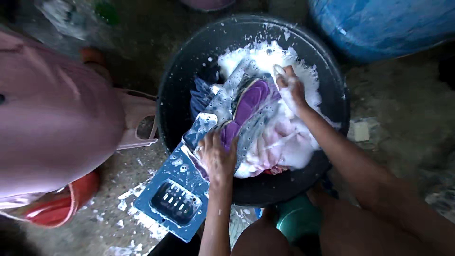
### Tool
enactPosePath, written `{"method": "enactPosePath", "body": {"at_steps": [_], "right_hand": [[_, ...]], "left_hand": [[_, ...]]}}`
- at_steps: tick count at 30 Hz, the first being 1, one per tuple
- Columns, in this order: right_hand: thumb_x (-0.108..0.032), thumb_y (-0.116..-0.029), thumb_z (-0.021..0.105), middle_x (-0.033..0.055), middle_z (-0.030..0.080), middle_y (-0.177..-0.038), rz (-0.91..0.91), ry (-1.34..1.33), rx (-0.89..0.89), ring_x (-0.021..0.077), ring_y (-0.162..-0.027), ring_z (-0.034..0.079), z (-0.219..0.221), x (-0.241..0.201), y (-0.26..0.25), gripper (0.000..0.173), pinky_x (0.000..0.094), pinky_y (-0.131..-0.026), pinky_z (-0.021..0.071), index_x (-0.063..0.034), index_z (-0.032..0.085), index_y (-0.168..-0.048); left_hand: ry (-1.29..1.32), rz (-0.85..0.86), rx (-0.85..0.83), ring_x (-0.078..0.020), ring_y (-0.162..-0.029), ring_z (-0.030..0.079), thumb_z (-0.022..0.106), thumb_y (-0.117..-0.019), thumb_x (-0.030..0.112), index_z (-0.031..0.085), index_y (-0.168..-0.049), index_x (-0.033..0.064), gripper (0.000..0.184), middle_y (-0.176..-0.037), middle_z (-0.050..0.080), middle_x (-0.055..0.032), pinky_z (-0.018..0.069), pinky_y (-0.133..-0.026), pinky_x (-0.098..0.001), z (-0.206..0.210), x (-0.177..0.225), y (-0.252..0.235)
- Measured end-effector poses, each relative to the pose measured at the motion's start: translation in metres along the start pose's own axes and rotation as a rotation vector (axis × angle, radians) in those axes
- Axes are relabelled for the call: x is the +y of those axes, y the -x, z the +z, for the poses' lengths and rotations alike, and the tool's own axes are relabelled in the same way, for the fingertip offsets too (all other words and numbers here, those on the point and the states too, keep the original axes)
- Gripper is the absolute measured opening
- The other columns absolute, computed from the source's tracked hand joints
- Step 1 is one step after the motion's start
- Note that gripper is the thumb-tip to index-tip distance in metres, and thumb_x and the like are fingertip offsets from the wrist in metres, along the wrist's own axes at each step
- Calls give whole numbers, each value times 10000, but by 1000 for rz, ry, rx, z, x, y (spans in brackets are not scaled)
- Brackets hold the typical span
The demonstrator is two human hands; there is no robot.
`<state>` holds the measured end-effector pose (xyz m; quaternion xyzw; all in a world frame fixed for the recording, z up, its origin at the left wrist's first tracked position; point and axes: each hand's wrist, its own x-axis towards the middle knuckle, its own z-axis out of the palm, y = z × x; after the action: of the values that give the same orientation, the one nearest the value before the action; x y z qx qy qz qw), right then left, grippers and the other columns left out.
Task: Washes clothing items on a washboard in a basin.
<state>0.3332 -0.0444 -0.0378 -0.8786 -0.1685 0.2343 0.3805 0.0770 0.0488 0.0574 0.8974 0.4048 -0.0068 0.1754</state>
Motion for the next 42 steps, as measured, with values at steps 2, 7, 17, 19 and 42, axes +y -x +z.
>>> {"method": "enactPosePath", "body": {"at_steps": [2, 7, 17, 19, 42], "right_hand": [[-298, -1068, 484, 180, 689, -1070, 34, -248, 29, 273, -985, 672, 5, 3, 16, 362, 495, -880, 538, -43, 591, -1302], [-309, -1064, 500, 193, 679, -1109, 84, -353, 157, 246, -1025, 653, -13, 19, 15, 397, 463, -925, 527, 10, 609, -1275], [-286, -1076, 487, 34, 659, -1064, -143, -582, 404, 73, -936, 642, -84, -29, -30, 322, 283, -827, 558, -35, 601, -1243], [-300, -1080, 467, 90, 669, -1141, -123, -478, 397, 119, -1037, 648, -78, -34, -33, 376, 329, -930, 545, -16, 588, -1296], [-116, -1008, 601, 166, 702, -1235, -621, 196, -426, 307, -1125, 687, 85, -18, 119, 336, 492, -989, 544, -77, 658, -1336]], "left_hand": [[-56, -18, -190, -524, -1275, 499, 763, -907, 406, 636, -1242, -90, 612, -1356, 547, -329, 414, -1016, -676, 19, 11, -39], [132, 162, -484, -465, -1047, 647, 633, -1018, 223, 670, -1104, -92, 329, -1103, 656, -306, 514, -914, -618, 2, 49, -82], [612, 222, -160, -167, -863, 671, 597, -1024, 300, 627, -1211, 66, 301, -1054, 684, -103, 565, -729, -368, -87, 82, -72], [507, 60, -108, -234, -1155, 632, 531, -1052, 425, 644, -1288, 54, 454, -1350, 610, -135, 535, -957, -459, -60, 41, -39], [-13, -236, 427, -546, -1252, 519, 651, -942, 305, 759, -918, -8, 332, -1323, 605, -309, 362, -1067, -628, 50, -56, 71]]}}
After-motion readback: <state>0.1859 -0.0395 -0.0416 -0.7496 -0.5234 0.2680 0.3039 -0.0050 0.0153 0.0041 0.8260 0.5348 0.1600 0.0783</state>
